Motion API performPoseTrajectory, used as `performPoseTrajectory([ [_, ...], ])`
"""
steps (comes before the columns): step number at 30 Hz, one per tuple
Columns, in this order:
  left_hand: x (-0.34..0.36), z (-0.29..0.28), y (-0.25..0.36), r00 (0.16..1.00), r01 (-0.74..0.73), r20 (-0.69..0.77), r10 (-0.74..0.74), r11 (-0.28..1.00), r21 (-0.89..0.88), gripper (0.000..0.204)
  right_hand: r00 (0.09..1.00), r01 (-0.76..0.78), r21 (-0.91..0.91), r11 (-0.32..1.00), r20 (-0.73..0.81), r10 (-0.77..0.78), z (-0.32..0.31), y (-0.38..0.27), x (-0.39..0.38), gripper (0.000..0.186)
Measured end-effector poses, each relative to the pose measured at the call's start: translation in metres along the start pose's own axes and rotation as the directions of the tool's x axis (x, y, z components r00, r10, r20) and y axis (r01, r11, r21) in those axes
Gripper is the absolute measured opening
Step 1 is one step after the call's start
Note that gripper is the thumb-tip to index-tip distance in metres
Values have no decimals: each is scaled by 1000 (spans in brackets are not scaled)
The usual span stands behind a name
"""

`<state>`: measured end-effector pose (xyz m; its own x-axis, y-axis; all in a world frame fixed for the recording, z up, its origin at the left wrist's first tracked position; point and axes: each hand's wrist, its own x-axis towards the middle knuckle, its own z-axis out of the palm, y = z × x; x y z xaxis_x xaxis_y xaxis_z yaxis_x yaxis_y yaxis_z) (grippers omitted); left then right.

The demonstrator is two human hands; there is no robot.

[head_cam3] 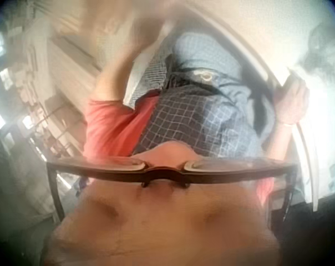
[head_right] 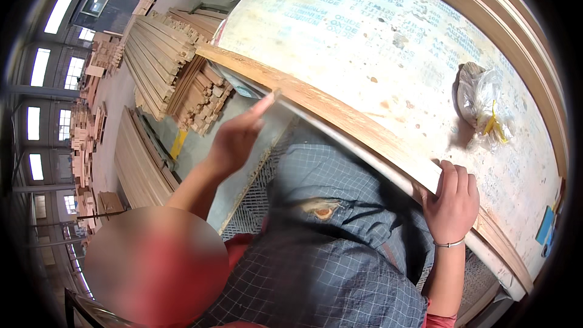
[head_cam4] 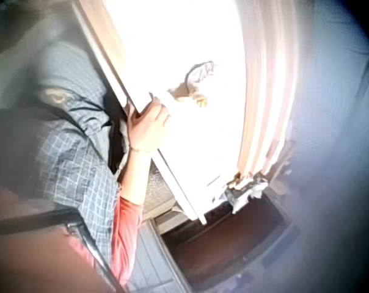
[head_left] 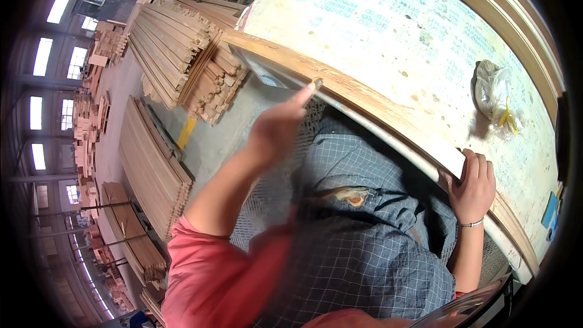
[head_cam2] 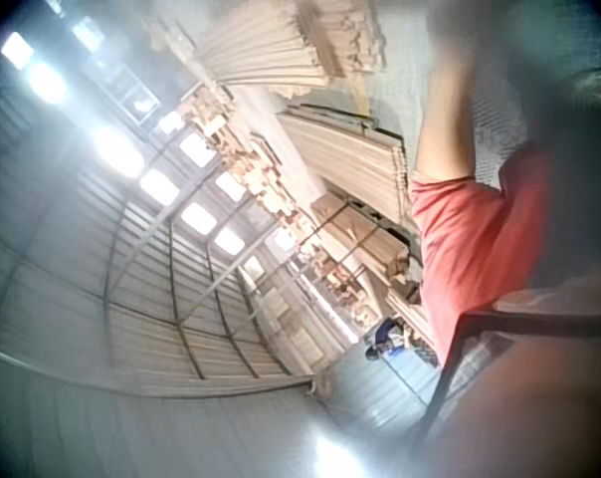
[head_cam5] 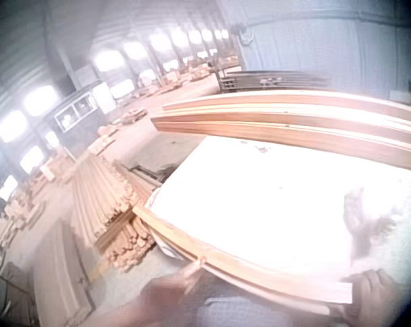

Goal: The person uses a chisel to shave and smooth the edges of a long wooden plank on a workbench. They repeatedly scrape along the plank's length, remove shavings, and flip the plank to work on different sides.

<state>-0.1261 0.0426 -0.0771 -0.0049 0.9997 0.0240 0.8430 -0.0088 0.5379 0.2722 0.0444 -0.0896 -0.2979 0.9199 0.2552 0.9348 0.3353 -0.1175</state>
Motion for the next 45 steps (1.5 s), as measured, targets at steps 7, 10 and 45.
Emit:
performPoseTrajectory([
  [7,24,8,-35,960,-71,-277,51,996,-61,44,1000,-3,-2,1000,-4,3,1,0,0,64],
  [10,7,20,1,997,58,-53,-51,987,153,45,1000,0,-7,1000,-8,0,0,-2,1,65],
  [45,-32,50,24,989,122,-40,-144,931,-344,53,984,-87,-62,994,151,96,-41,83,-57,90],
])
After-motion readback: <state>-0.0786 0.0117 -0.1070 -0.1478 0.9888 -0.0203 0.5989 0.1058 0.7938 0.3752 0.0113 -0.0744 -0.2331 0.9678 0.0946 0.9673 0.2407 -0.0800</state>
